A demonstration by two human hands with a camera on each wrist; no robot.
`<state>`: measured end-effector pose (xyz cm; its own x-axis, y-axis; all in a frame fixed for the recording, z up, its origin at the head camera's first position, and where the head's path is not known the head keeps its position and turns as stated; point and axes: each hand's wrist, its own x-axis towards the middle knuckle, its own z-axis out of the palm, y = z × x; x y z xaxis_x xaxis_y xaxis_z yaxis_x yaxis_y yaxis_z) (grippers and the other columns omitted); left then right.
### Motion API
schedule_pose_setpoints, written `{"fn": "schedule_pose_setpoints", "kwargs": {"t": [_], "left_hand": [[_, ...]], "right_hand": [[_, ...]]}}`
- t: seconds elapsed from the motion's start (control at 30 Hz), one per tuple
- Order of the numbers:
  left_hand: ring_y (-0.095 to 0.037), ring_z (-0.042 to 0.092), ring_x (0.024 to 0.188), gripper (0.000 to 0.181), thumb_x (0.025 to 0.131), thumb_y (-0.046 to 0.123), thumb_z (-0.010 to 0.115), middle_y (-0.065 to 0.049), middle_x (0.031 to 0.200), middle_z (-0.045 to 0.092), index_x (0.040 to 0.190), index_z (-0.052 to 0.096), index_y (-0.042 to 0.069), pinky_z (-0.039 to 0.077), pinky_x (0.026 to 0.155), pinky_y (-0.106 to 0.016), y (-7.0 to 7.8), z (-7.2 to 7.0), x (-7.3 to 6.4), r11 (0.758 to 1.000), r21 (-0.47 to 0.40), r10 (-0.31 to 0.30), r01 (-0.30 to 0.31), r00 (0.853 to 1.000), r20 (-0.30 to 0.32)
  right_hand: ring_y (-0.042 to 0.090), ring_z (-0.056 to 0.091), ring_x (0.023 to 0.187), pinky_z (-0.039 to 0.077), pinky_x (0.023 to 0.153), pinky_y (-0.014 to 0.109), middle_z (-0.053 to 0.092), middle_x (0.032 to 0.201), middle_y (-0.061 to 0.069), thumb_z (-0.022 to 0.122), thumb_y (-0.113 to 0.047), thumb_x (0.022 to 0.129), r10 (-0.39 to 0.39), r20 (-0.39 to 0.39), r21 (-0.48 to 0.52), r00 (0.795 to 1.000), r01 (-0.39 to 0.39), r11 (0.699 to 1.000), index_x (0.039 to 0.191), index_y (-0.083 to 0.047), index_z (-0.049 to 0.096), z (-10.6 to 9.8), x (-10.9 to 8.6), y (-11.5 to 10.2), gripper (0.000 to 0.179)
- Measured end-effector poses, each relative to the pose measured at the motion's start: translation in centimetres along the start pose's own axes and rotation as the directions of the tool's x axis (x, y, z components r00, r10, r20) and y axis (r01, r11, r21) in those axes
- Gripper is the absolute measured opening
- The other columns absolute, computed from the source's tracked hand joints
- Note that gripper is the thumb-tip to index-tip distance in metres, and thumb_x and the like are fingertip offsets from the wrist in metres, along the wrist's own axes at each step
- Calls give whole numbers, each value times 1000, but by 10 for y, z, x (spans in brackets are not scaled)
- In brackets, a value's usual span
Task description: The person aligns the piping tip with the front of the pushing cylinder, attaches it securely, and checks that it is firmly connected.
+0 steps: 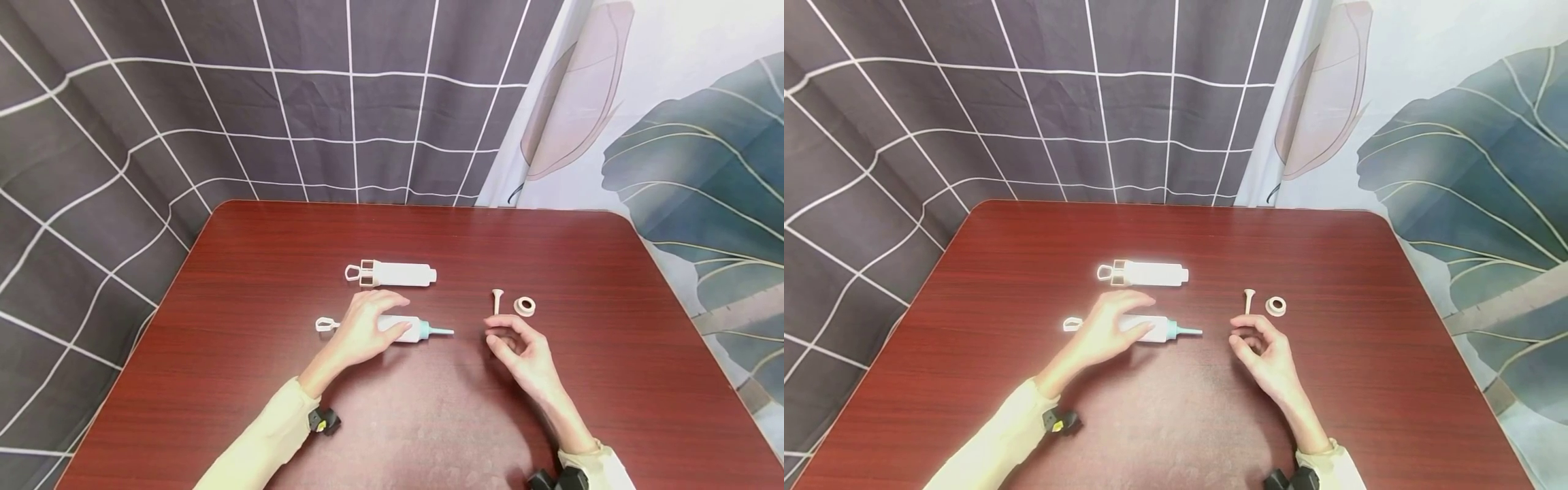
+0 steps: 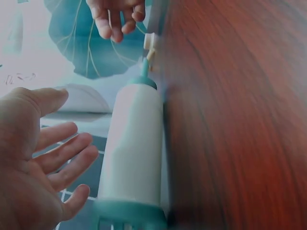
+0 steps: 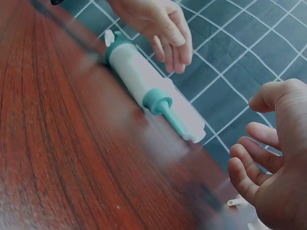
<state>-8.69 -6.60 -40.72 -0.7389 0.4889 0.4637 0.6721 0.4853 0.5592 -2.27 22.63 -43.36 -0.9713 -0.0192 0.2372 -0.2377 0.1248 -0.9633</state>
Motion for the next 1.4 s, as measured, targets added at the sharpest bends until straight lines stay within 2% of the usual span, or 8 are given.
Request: {"fn": "schedule_pose_setpoints", "kwargs": {"t": [0.17, 0.37, 0.57, 0.73, 1.03, 1.13, 1.27, 1.4], "left_hand": [[-23, 64, 107, 29, 84, 16, 78, -7, 109, 71, 110, 73, 3, 44, 95, -43, 7, 9, 14, 1000, -21, 18, -18, 1000, 16], [-24, 65, 106, 27, 87, 15, 75, -7, 110, 71, 111, 73, 4, 48, 92, -36, 17, 20, 30, 996, -83, -22, 27, 998, 57], [-23, 67, 94, 25, 88, 11, 73, -8, 103, 71, 112, 72, 4, 48, 85, -34, 25, 32, 46, 989, -140, -30, 47, 993, 118], [-17, 67, 92, 27, 88, 11, 73, -6, 105, 72, 114, 73, 6, 47, 85, -29, 30, 41, 57, 989, -125, -61, 82, 985, 164], [-10, 68, 86, 25, 87, 11, 75, -2, 102, 74, 111, 74, 8, 45, 85, -26, 36, 53, 76, 993, -89, -64, 81, 981, 181], [-7, 68, 83, 23, 87, 10, 74, -2, 101, 75, 110, 75, 9, 44, 89, -28, 38, 55, 82, 991, -99, -72, 92, 978, 195], [-7, 69, 86, 22, 87, 8, 73, -4, 100, 75, 109, 75, 8, 44, 88, -24, 38, 56, 91, 984, -144, -72, 106, 972, 223], [-8, 69, 93, 22, 88, 8, 73, -3, 100, 75, 109, 75, 8, 45, 82, -19, 39, 58, 99, 980, -155, -86, 128, 964, 250]], "right_hand": [[13, 68, 83, 52, 67, 19, 68, 94, 21, 64, 14, 87, 5, -27, -26, 1000, -6, 1000, 112, 18, 58, -4, 2, 0, 27], [14, 68, 83, 52, 67, 19, 68, 93, 22, 66, 15, 85, -2, -57, -21, 998, 1, 1000, 112, 18, 58, -11, 4, 2, 28], [12, 67, 80, 52, 65, 18, 69, 92, 21, 66, 14, 86, -10, -80, -17, 997, 8, 1000, 112, 18, 58, -18, 5, 4, 28], [10, 68, 80, 52, 66, 18, 70, 96, 16, 66, 16, 85, -3, -93, -34, 996, 0, 999, 113, 17, 59, -23, 5, 6, 29], [8, 67, 78, 51, 64, 16, 71, 94, 11, 67, 16, 84, -21, -124, -30, 992, 17, 999, 112, 18, 59, -33, 7, 9, 29], [7, 67, 80, 51, 65, 16, 71, 95, 8, 66, 18, 83, -18, -145, -27, 989, 15, 1000, 112, 18, 59, -35, 8, 10, 29], [6, 68, 83, 51, 67, 15, 72, 99, 3, 66, 19, 83, -22, -158, -26, 987, 18, 999, 112, 19, 59, -39, 9, 12, 29], [6, 67, 85, 51, 68, 15, 73, 102, 2, 66, 18, 84, -33, -166, -43, 986, 26, 999, 112, 19, 58, -44, 10, 13, 29]]}}
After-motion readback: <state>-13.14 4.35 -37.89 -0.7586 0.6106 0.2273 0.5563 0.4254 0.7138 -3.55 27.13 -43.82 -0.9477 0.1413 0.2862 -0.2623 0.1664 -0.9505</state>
